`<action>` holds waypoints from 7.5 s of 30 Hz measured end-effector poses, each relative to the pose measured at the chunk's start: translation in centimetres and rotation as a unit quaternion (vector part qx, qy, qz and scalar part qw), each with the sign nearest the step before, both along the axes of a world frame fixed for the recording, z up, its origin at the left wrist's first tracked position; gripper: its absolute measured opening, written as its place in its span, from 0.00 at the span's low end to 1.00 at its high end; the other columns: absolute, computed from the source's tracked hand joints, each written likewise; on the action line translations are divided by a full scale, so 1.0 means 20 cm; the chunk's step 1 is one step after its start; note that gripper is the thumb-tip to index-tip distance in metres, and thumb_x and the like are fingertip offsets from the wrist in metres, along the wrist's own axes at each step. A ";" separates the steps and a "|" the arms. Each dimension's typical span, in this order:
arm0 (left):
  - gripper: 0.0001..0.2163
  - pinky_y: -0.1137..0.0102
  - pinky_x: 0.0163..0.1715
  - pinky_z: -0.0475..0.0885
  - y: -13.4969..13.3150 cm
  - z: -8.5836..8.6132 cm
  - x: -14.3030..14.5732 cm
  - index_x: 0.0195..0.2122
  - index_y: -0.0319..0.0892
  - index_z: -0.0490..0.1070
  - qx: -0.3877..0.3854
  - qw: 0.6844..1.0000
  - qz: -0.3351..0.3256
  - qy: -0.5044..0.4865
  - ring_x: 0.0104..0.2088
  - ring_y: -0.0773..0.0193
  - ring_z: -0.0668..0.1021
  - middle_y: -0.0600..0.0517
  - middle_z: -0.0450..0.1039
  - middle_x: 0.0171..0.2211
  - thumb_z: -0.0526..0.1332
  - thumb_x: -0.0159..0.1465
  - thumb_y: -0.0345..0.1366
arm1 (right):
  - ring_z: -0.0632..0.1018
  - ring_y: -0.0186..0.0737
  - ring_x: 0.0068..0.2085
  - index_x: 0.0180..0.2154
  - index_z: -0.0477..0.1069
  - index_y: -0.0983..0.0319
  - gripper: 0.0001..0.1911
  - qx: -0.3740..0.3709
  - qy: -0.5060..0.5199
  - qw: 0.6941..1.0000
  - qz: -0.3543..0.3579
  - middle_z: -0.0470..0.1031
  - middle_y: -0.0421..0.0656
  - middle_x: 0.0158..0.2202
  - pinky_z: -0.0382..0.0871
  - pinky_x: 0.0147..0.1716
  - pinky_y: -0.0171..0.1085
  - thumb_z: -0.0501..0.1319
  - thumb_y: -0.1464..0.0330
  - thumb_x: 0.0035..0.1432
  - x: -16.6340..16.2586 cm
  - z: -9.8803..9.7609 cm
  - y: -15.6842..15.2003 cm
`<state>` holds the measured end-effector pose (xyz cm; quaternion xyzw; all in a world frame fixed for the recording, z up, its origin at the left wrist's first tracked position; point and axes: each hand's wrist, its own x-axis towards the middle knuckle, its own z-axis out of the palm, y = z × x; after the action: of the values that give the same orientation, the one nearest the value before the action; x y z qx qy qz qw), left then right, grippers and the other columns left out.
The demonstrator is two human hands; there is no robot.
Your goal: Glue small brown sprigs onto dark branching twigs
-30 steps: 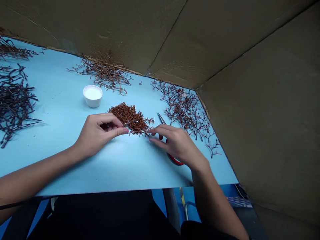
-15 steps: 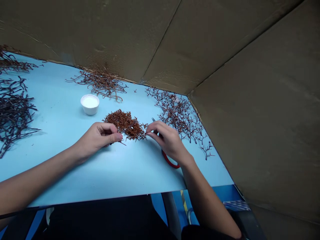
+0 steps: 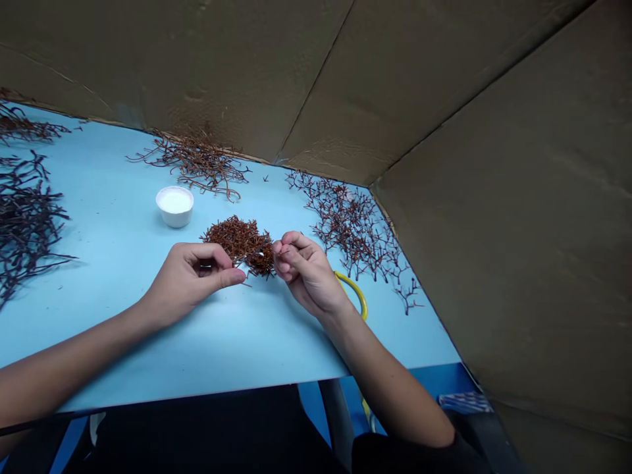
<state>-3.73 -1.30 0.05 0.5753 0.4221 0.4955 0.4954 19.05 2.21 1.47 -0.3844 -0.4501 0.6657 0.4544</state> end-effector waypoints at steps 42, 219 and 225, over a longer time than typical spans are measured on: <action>0.03 0.63 0.43 0.76 0.02 0.06 -0.03 0.41 0.44 0.83 0.296 0.927 0.057 0.224 0.45 0.59 0.79 0.48 0.75 0.45 0.71 0.66 0.31 | 0.82 0.42 0.40 0.43 0.81 0.58 0.05 0.459 -0.446 0.764 0.084 0.84 0.44 0.39 0.71 0.39 0.39 0.64 0.69 0.73 0.02 0.22 -0.03; 0.07 0.62 0.52 0.69 0.00 0.01 -0.03 0.31 0.41 0.77 -0.026 0.993 -0.115 0.007 0.48 0.58 0.79 0.47 0.79 0.45 0.69 0.67 0.34 | 0.85 0.34 0.36 0.34 0.80 0.59 0.17 0.048 -0.085 0.991 0.089 0.84 0.39 0.34 0.83 0.41 0.35 0.83 0.62 0.48 -0.08 -0.01 -0.04; 0.06 0.62 0.51 0.70 0.00 0.00 -0.03 0.32 0.41 0.77 -0.029 0.994 -0.106 0.012 0.48 0.57 0.80 0.46 0.80 0.45 0.69 0.66 0.34 | 0.85 0.36 0.36 0.33 0.80 0.59 0.20 0.038 -0.095 0.991 0.081 0.84 0.40 0.35 0.83 0.41 0.37 0.85 0.62 0.42 -0.09 -0.02 -0.04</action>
<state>-4.37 -1.29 0.10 0.6076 0.3793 0.4209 0.5566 17.29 1.50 1.08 -0.3908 -0.5459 0.6429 0.3687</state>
